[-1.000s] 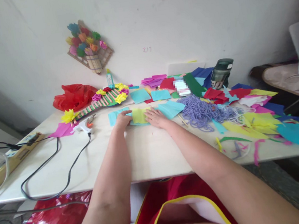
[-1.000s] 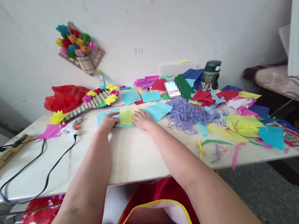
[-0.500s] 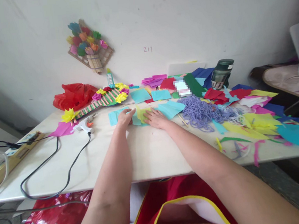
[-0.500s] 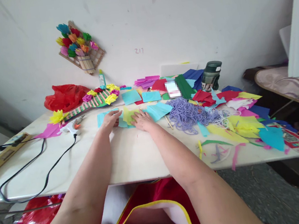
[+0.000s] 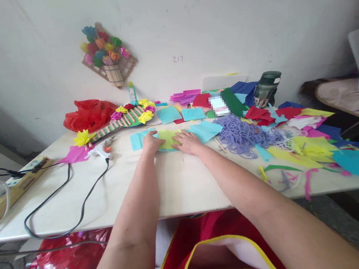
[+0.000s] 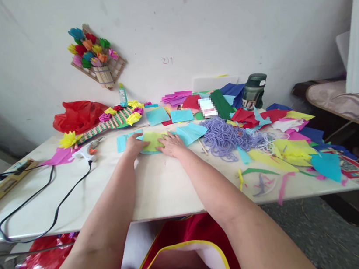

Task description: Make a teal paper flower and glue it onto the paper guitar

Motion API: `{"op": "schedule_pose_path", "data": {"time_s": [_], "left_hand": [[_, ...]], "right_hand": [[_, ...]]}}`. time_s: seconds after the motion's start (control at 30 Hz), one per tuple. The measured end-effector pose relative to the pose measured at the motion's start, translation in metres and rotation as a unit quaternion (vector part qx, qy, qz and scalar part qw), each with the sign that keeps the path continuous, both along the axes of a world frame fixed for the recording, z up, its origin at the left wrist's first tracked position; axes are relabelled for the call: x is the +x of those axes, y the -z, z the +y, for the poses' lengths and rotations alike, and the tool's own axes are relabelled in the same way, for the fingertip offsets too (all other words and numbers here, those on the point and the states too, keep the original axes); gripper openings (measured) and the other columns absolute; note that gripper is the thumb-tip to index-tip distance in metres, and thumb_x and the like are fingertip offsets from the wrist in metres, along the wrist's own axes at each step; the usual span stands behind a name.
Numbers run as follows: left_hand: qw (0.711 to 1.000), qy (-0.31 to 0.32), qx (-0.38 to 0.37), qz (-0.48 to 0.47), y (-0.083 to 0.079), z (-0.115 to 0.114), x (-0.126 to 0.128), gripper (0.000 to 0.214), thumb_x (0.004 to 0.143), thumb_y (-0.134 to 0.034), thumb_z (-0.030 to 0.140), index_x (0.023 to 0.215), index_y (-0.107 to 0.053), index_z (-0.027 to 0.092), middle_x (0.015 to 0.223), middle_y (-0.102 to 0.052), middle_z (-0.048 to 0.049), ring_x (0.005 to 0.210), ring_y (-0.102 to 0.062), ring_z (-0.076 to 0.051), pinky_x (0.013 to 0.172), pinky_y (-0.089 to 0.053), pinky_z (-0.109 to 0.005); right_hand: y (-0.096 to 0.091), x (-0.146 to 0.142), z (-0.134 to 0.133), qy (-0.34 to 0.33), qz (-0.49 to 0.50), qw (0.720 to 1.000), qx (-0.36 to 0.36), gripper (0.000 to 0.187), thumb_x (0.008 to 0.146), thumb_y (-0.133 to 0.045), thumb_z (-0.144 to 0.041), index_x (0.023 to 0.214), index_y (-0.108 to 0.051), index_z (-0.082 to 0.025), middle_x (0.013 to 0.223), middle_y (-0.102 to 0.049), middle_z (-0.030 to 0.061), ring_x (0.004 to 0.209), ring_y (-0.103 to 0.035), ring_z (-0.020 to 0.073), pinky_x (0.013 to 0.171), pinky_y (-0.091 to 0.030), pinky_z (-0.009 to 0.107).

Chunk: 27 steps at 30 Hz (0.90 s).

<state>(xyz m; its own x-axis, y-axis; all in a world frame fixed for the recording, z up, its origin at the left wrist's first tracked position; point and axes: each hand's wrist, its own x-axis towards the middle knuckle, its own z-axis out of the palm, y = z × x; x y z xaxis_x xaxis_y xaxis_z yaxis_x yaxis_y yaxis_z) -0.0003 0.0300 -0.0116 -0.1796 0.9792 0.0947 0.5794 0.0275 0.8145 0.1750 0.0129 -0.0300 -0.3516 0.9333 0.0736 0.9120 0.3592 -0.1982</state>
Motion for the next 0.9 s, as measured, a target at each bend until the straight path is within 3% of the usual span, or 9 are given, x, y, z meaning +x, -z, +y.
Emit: {"op": "schedule_pose_path", "data": {"time_s": [0.27,0.5,0.7,0.9], "left_hand": [[1.0,0.008,-0.012,-0.01,-0.001,-0.001,-0.006,0.058,0.053,-0.073,0.01,0.109,-0.064,0.016,0.059,-0.05,0.0053,0.054,-0.049,-0.011,0.055,-0.04,-0.022],[0.999,0.018,0.008,-0.049,0.006,0.003,-0.003,0.067,0.056,-0.072,0.01,0.121,-0.059,0.016,0.06,-0.051,0.0059,0.049,-0.046,-0.008,0.056,-0.042,-0.021],[0.995,0.021,-0.003,-0.098,0.012,0.004,0.01,0.069,0.06,-0.068,0.009,0.128,-0.053,0.017,0.062,-0.055,0.0046,0.045,-0.049,-0.009,0.055,-0.045,-0.023],[0.994,0.024,-0.003,-0.102,0.013,0.005,0.011,0.064,0.06,-0.065,0.007,0.124,-0.057,0.016,0.061,-0.055,0.0039,0.046,-0.05,-0.009,0.054,-0.046,-0.022]], "right_hand": [[-0.002,0.006,0.003,0.048,0.007,0.998,-0.029,0.063,0.094,-0.017,-0.05,0.149,-0.017,-0.021,0.156,-0.012,-0.0001,0.144,-0.008,0.0207,0.116,-0.012,0.042],[-0.004,0.018,0.008,0.067,0.001,0.996,-0.056,0.063,0.093,-0.017,-0.047,0.15,-0.011,-0.021,0.156,-0.006,-0.0032,0.144,-0.004,0.0211,0.116,-0.007,0.043],[0.001,0.033,0.023,0.063,-0.016,0.997,-0.036,0.064,0.092,-0.02,-0.05,0.15,-0.015,-0.023,0.157,-0.008,-0.0026,0.144,-0.003,0.022,0.115,-0.008,0.047],[0.0,0.04,0.026,0.035,-0.012,0.999,0.026,0.062,0.092,-0.031,-0.047,0.148,-0.025,-0.02,0.156,-0.016,0.0012,0.144,-0.01,0.0211,0.116,-0.01,0.041]]}}
